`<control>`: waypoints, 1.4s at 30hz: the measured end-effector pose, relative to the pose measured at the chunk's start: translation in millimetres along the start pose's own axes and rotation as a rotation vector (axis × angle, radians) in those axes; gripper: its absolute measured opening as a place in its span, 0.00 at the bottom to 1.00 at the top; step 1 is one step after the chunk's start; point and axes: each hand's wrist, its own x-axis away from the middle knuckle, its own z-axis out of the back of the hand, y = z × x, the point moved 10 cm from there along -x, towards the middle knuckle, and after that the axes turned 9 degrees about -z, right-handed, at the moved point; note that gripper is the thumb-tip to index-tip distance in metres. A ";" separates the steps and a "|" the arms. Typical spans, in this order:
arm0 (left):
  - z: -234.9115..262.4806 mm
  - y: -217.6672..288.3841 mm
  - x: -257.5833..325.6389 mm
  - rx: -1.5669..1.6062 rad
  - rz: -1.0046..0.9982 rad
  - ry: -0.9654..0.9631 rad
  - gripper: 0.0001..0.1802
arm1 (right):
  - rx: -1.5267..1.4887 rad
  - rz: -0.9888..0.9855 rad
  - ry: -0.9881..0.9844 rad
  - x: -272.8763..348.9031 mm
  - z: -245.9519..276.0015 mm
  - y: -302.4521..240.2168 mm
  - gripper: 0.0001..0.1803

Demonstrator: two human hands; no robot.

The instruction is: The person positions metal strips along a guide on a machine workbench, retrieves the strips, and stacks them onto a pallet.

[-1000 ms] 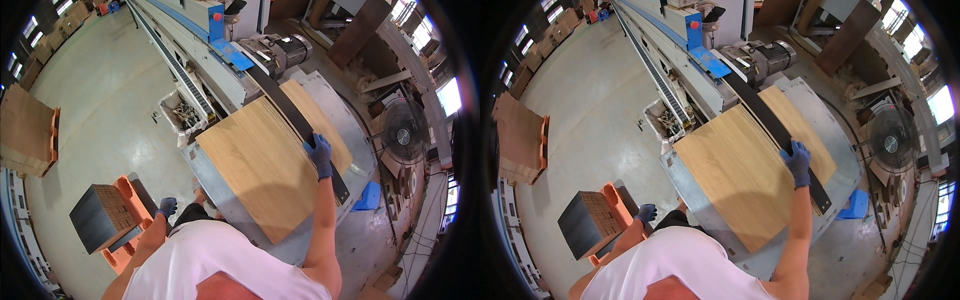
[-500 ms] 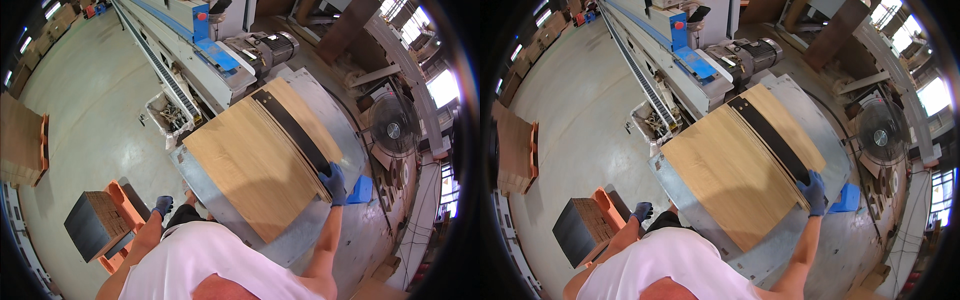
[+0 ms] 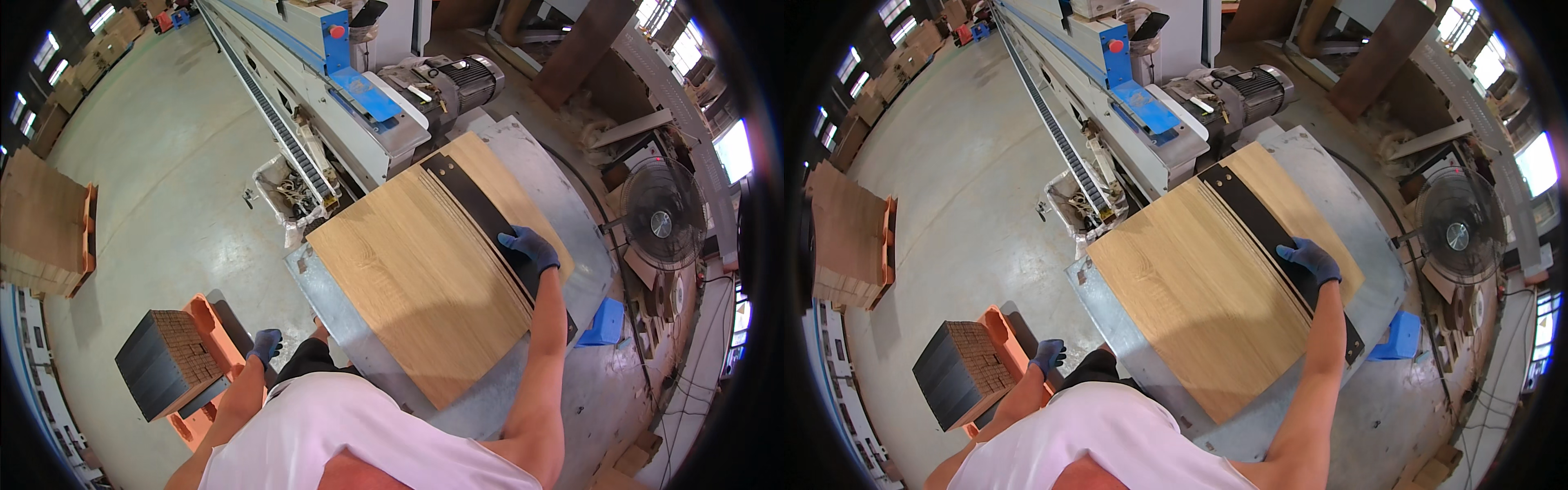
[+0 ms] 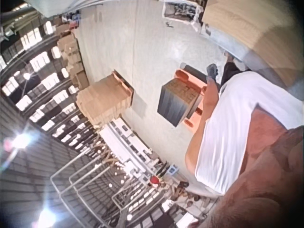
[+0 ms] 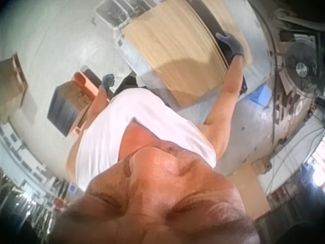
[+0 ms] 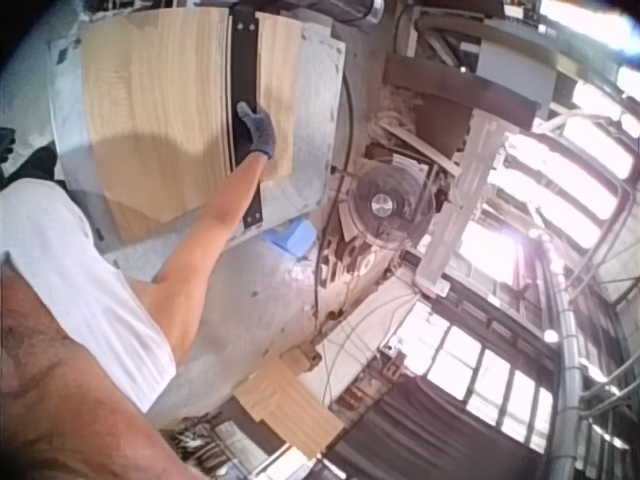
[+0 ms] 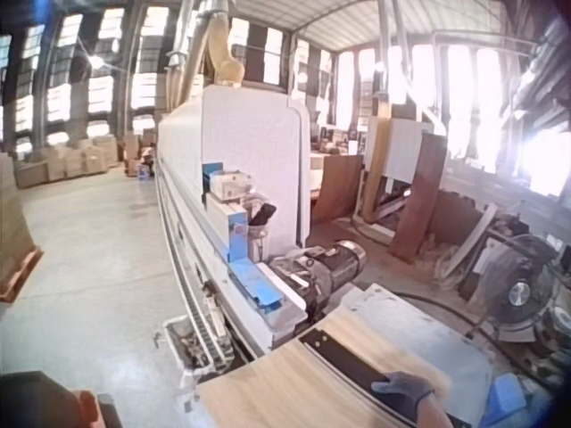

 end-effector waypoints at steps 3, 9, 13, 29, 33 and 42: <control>1.3 -12.8 9.6 -0.014 0.027 0.033 0.10 | -0.073 -0.104 -0.024 -26.2 -8.0 49.1 0.33; 10.9 -30.1 30.7 0.017 0.079 0.106 0.07 | -0.118 -0.159 -0.081 8.4 -9.8 7.4 0.33; -3.5 -28.6 25.0 -0.019 0.012 0.056 0.10 | -0.270 -0.052 -0.202 14.6 -33.8 -4.3 0.37; -96.9 141.9 77.8 0.260 -0.397 -0.550 0.22 | 0.104 0.331 -0.473 149.1 -236.3 -144.6 0.49; -100.1 168.4 102.2 -0.162 -0.953 -0.550 0.22 | 0.091 0.308 -0.479 162.5 -252.9 -151.9 0.48; -92.9 161.4 93.5 0.716 -0.517 -0.627 0.20 | 0.165 0.357 -0.605 163.4 -248.4 -154.4 0.53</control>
